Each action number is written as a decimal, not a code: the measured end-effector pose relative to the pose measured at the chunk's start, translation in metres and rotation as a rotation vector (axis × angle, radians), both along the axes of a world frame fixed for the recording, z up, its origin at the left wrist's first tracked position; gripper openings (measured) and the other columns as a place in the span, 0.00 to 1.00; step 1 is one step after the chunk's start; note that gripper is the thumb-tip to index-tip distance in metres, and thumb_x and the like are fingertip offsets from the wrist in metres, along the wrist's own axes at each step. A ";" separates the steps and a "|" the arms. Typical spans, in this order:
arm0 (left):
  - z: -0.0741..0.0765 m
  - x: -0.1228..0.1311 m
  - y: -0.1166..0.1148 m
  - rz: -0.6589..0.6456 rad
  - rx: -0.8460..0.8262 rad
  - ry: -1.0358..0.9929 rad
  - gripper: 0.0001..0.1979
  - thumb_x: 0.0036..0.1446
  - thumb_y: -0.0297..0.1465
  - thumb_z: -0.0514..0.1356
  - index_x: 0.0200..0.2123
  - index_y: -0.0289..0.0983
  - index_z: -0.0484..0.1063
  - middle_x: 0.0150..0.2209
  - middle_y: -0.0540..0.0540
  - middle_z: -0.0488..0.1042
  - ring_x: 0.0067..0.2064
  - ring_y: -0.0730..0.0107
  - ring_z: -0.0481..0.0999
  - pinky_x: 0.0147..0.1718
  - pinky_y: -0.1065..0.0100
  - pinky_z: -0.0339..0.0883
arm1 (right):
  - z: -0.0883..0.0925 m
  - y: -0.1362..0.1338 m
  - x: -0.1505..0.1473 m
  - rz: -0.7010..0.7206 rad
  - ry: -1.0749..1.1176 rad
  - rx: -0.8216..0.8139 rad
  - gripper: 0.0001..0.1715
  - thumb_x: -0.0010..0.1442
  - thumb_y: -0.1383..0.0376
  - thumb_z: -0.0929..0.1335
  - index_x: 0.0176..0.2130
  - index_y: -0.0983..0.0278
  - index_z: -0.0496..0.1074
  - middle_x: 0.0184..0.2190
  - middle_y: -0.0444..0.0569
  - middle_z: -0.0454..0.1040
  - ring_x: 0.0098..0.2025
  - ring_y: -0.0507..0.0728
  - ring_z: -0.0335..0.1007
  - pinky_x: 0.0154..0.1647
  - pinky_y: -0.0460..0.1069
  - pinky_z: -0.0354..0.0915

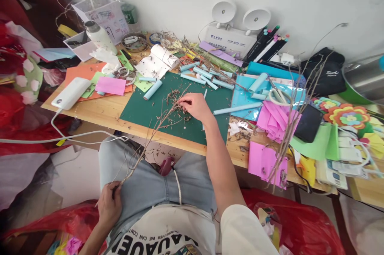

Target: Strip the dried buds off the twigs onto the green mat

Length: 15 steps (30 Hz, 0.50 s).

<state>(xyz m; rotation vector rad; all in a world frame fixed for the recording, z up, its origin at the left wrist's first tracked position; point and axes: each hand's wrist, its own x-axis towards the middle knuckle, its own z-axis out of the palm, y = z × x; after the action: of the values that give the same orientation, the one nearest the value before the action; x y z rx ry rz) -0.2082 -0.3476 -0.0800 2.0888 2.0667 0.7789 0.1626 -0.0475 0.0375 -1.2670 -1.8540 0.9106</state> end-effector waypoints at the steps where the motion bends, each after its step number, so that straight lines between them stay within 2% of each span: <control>1: 0.000 0.001 0.000 -0.004 0.000 -0.003 0.05 0.64 0.29 0.53 0.37 0.39 0.68 0.32 0.47 0.74 0.34 0.64 0.74 0.35 0.65 0.67 | -0.001 0.001 -0.001 -0.012 -0.051 0.063 0.10 0.59 0.65 0.68 0.33 0.62 0.80 0.34 0.50 0.80 0.30 0.54 0.73 0.35 0.50 0.68; 4: 0.000 0.002 0.001 0.003 -0.004 -0.008 0.05 0.64 0.29 0.53 0.37 0.39 0.68 0.32 0.47 0.74 0.35 0.64 0.74 0.36 0.65 0.67 | -0.003 0.002 -0.006 -0.022 -0.152 0.198 0.12 0.59 0.70 0.66 0.33 0.62 0.80 0.34 0.50 0.79 0.35 0.56 0.74 0.40 0.51 0.68; 6: -0.001 0.002 0.001 0.015 -0.007 -0.009 0.05 0.64 0.29 0.52 0.37 0.39 0.67 0.32 0.47 0.74 0.35 0.64 0.75 0.36 0.65 0.68 | -0.002 0.002 -0.007 -0.013 -0.159 0.219 0.13 0.60 0.70 0.66 0.34 0.62 0.81 0.35 0.50 0.79 0.36 0.56 0.74 0.41 0.51 0.68; 15: -0.004 0.001 0.001 0.055 -0.033 -0.046 0.05 0.63 0.31 0.53 0.37 0.39 0.68 0.32 0.47 0.75 0.35 0.63 0.75 0.36 0.64 0.68 | 0.008 -0.006 -0.005 0.030 0.013 0.014 0.09 0.57 0.60 0.71 0.36 0.60 0.81 0.34 0.48 0.80 0.31 0.56 0.74 0.33 0.50 0.69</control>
<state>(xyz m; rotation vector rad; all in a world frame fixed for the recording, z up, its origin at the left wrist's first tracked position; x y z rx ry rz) -0.2074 -0.3465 -0.0843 1.9862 2.1060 0.7868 0.1572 -0.0537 0.0451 -1.2257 -1.8709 0.9182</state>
